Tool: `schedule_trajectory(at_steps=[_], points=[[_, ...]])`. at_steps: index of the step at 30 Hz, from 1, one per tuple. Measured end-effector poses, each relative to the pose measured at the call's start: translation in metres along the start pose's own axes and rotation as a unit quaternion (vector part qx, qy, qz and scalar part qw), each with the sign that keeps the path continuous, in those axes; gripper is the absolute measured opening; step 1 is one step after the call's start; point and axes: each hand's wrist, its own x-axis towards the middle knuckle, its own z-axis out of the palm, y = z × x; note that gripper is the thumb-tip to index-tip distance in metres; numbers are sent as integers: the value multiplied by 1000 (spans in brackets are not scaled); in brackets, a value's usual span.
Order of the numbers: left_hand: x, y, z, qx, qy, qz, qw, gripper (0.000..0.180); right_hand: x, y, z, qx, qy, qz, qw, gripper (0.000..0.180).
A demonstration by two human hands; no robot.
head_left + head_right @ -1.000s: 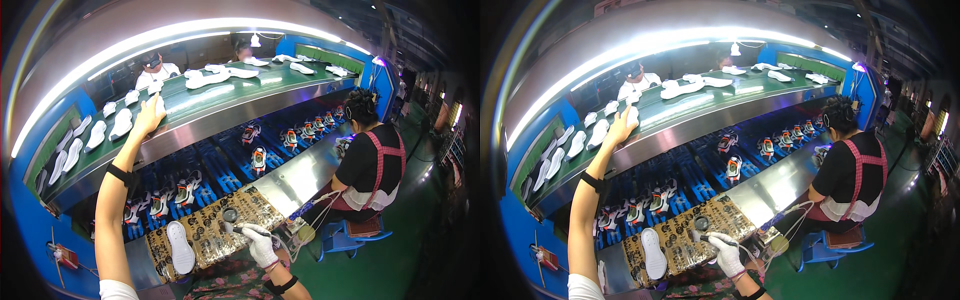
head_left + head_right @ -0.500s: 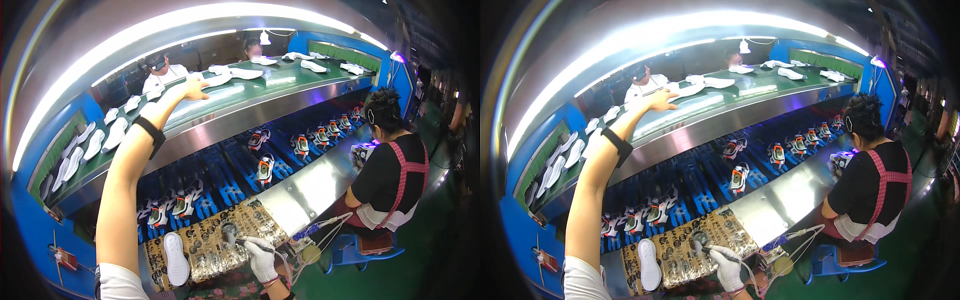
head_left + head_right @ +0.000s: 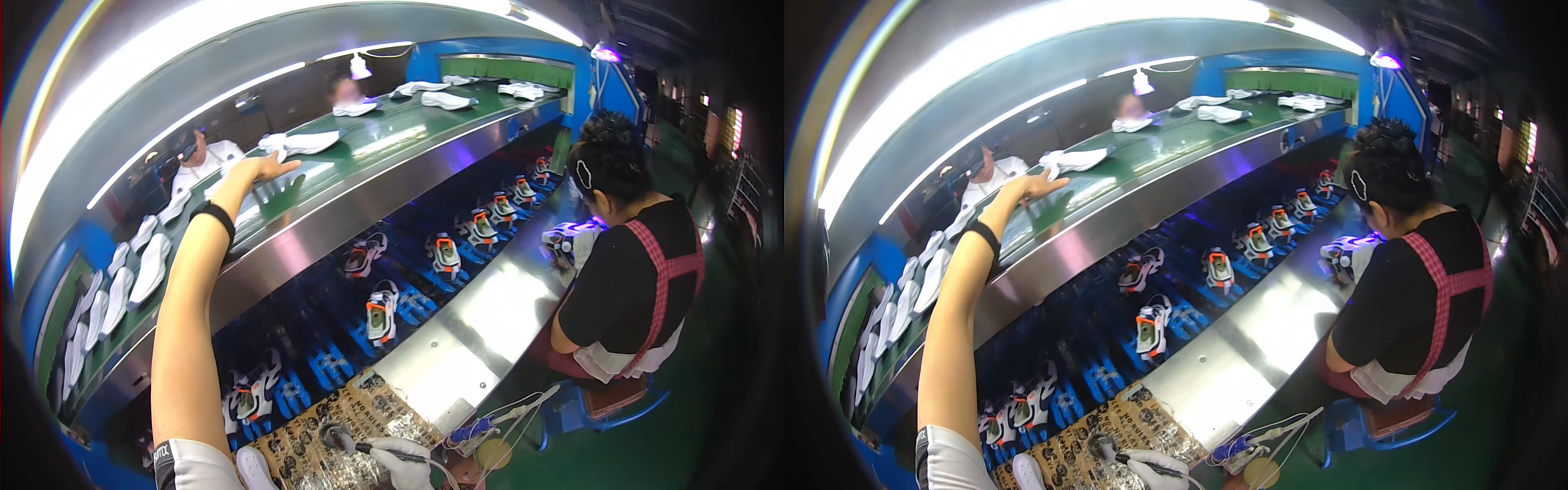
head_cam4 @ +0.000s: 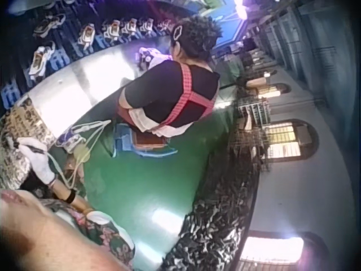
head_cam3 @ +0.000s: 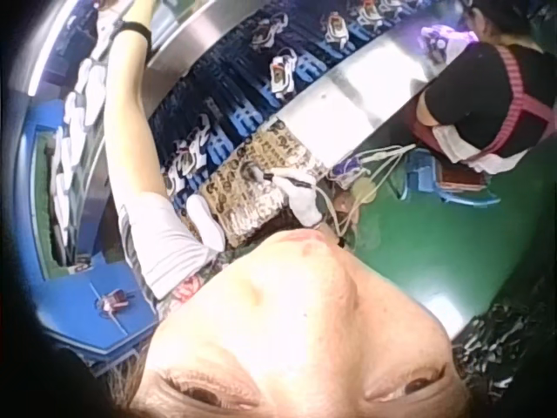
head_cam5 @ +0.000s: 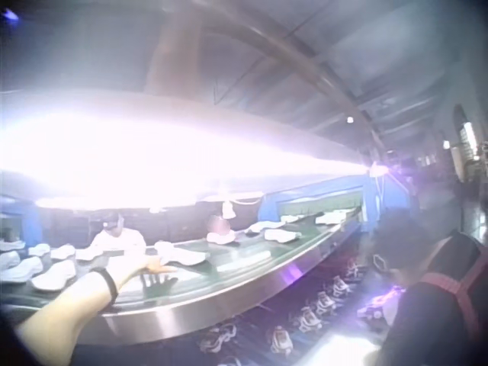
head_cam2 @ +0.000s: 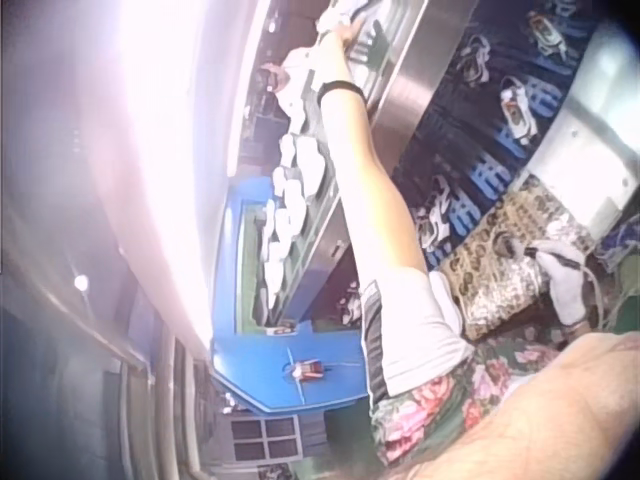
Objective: Applying glue to shoe insoles using a brush on a manufacturing production line.
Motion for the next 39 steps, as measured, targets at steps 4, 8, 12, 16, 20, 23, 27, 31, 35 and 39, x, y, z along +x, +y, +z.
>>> schedule_trajectory(at_steps=[4,8,12,16,20,23,27,31,35,39], points=[[-38,21,-22,23,60,-10,998,110,-1,-12,-6,-6,-4,-18,1000,17],[-98,29,-35,91,29,43,994,75,-3,-11,-11,71,1,62,996,16],[-144,-27,-28,212,118,136,961,38,-18,-7,4,104,-66,15,992,19],[-230,-38,6,85,246,159,952,32,-33,3,9,104,-96,12,990,20],[-324,-68,44,21,396,171,902,19,-46,13,19,126,-103,7,987,17],[-380,-103,67,-210,371,121,896,24,-47,23,30,173,-109,37,978,16],[-432,-119,109,-581,314,195,725,21,-42,22,28,213,-104,66,969,18],[-505,-138,147,-737,333,249,534,18,-42,15,32,228,-115,57,965,16],[-529,-166,215,-683,499,130,517,35,-39,6,28,253,-103,51,961,16],[-545,-165,281,-795,356,52,488,43,-58,-25,32,300,-133,67,942,17]])
